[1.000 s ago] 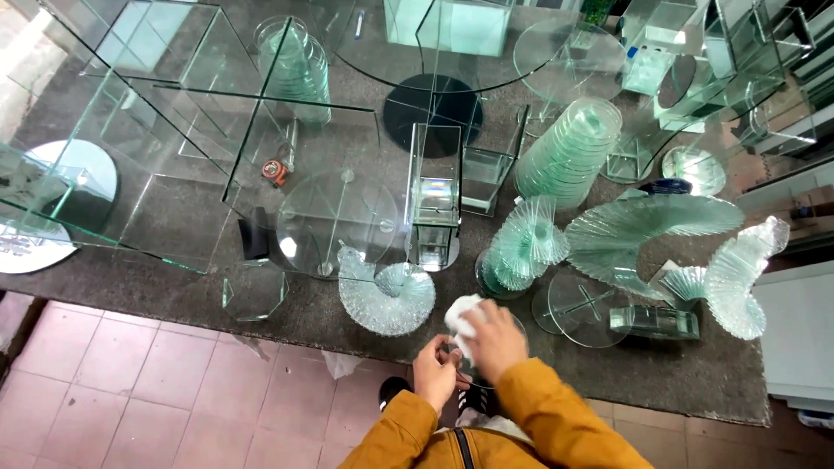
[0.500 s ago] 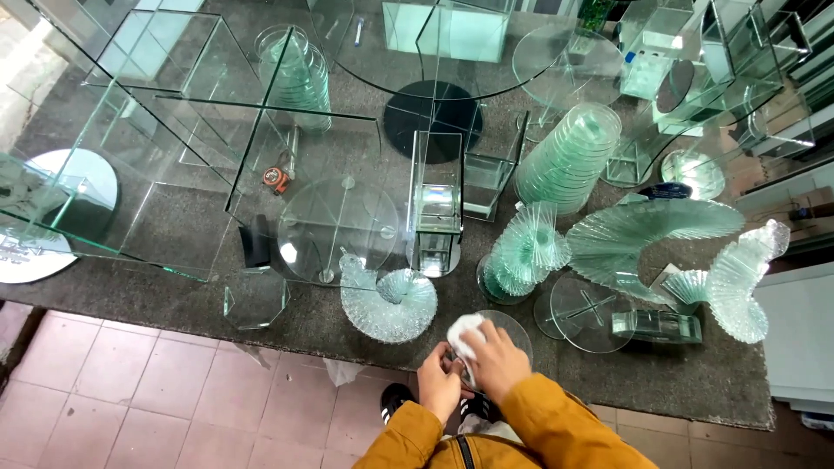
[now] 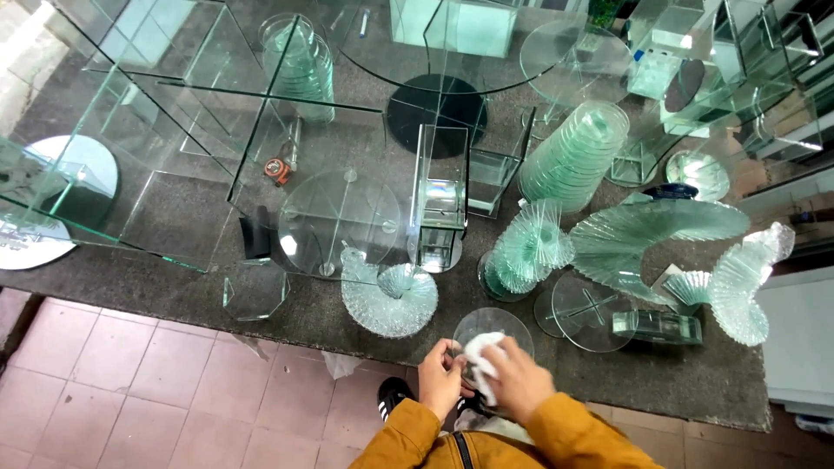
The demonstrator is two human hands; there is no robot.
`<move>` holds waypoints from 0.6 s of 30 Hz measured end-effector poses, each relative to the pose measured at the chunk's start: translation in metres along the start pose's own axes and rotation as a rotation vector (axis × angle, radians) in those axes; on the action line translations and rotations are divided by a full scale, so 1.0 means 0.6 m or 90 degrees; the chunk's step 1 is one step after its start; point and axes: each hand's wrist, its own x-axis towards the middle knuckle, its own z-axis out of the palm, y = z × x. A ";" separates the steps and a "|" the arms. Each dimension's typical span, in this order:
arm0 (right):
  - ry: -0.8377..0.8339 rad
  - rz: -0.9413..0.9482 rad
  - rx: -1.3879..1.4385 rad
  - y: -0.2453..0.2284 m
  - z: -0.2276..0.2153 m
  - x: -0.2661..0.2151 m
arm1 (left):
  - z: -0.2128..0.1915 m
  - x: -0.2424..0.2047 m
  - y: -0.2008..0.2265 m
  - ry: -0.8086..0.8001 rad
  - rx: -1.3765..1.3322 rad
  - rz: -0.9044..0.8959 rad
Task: Wiping and cleaning various glass components and decorative items on a workbench using a cloth.
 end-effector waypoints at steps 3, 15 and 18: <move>-0.050 0.148 -0.016 0.027 -0.077 0.013 | 0.003 -0.006 0.017 -0.017 -0.033 -0.017; -0.029 0.173 0.062 -0.001 -0.105 0.002 | 0.009 -0.018 0.040 -0.020 -0.063 -0.116; 0.120 0.195 0.043 0.012 -0.058 0.094 | 0.015 -0.013 0.024 -0.008 -0.048 -0.057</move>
